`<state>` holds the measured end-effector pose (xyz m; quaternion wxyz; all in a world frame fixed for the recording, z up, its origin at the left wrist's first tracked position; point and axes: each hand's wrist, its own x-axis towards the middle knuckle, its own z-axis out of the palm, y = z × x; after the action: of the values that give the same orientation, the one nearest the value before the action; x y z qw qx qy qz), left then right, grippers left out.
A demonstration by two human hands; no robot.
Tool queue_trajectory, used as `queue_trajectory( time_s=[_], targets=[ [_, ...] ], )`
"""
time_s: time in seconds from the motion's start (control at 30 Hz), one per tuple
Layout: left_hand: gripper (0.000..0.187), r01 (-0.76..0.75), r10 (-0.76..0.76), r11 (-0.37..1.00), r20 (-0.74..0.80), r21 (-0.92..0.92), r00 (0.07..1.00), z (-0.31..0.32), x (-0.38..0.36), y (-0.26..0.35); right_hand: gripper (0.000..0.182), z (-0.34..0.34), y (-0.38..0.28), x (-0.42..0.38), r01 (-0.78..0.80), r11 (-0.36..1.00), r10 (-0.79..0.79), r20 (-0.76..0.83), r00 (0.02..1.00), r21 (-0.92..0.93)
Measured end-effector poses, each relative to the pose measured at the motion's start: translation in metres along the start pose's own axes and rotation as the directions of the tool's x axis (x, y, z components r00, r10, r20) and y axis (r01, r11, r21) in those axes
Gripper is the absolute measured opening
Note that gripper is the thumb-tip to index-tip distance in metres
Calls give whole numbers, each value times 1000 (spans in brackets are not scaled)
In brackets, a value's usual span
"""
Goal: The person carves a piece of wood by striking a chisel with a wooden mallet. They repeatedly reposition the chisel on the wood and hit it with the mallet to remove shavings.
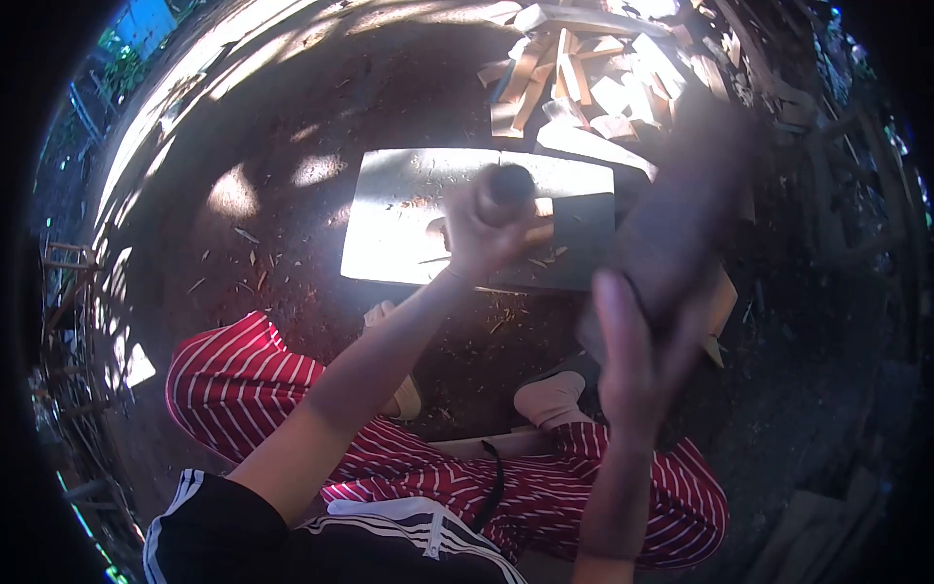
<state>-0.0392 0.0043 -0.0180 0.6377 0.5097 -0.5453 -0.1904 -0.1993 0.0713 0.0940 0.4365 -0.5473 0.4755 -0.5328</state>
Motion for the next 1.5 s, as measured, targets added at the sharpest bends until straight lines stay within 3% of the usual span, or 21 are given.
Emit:
queue_trajectory(
  time_s=[0.07, 0.23, 0.33, 0.37, 0.47, 0.5, 0.6, 0.67, 0.73, 0.77, 0.87, 0.9, 0.93, 1.0, 1.07, 1.17, 1.2, 1.27, 1.33, 1.43, 1.5],
  targets=[
    [21, -91, 93, 995, 81, -29, 992, 6, -7, 6, 49, -15, -15, -17, 94, 996, -94, 41, 995, 3],
    [24, -164, 155, 987, 309, 1, 938, 11, -26, 15, 49, -23, -30, -45, 34, 758, 142, 217, 966, -652],
    [24, -230, 221, 973, 284, -2, 933, 15, -31, 13, 55, -55, -6, -53, 323, 912, -249, 283, 926, -254],
    [26, -249, 236, 968, 280, 14, 931, 15, -31, 13, 52, -59, -9, -65, 206, 970, -195, 98, 976, -127],
    [27, -246, 207, 967, 343, 73, 916, 17, -32, 13, 41, -13, -14, -57, -25, 826, 91, 90, 992, -564],
    [27, -255, 219, 965, 346, 62, 912, 19, -32, 15, 40, -18, -2, -65, -175, 871, 209, 24, 978, -460],
    [26, -276, 230, 959, 383, 69, 895, 15, -41, 12, 50, -28, 17, -79, 71, 972, -112, -176, 978, -223],
    [25, -253, 227, 967, 351, 28, 908, 18, -35, 11, 53, -39, 23, -74, 342, 933, -350, -56, 935, -109],
    [24, -266, 245, 964, 344, 15, 906, 17, -32, 11, 52, -21, 25, -69, 244, 780, -282, 24, 959, -576],
    [24, -284, 252, 958, 367, 33, 895, 15, -31, 11, 51, -16, 15, -69, -51, 875, 69, 19, 997, -482],
    [26, -265, 221, 962, 397, 59, 891, 15, -35, 10, 49, -38, 34, -75, 143, 913, -207, -132, 969, -382],
    [26, -253, 219, 966, 386, 41, 896, 14, -36, 11, 50, -74, 32, -64, 431, 779, -272, 374, 887, -456],
    [26, -262, 236, 965, 370, 19, 899, 14, -34, 11, 37, -29, 22, -68, 327, 945, -323, -157, 933, -3],
    [26, -261, 244, 965, 375, -4, 894, 13, -34, 14, 34, -29, 46, -72, 352, 753, -381, 66, 922, -556],
    [26, -299, 275, 954, 364, 12, 890, 13, -37, 10, 39, -25, 31, -63, 292, 759, -320, 58, 946, -582],
    [20, -234, 227, 972, 321, -18, 919, 12, -35, 18, 48, -41, 27, -70, 284, 947, -291, -27, 956, -150],
    [19, -230, 240, 971, 283, -66, 929, 12, -33, 20, 52, -19, 24, -73, 336, 939, -311, -232, 921, 72],
    [19, -217, 225, 974, 286, -59, 931, 14, -34, 21, 63, -34, 34, -79, 287, 728, -236, 165, 958, -623],
    [21, -222, 228, 974, 283, -54, 932, 13, -31, 23, 53, -20, 40, -70, 285, 712, -299, 91, 950, -642],
    [21, -133, 143, 990, 245, -55, 959, 10, -32, 21, 51, -16, 36, -60, 6, 998, -10, -49, 999, -70],
    [20, -60, 72, 996, 191, -71, 979, 6, -27, 18, 54, -7, 54, -37, -138, 987, 127, -120, 985, -87]
  ],
)
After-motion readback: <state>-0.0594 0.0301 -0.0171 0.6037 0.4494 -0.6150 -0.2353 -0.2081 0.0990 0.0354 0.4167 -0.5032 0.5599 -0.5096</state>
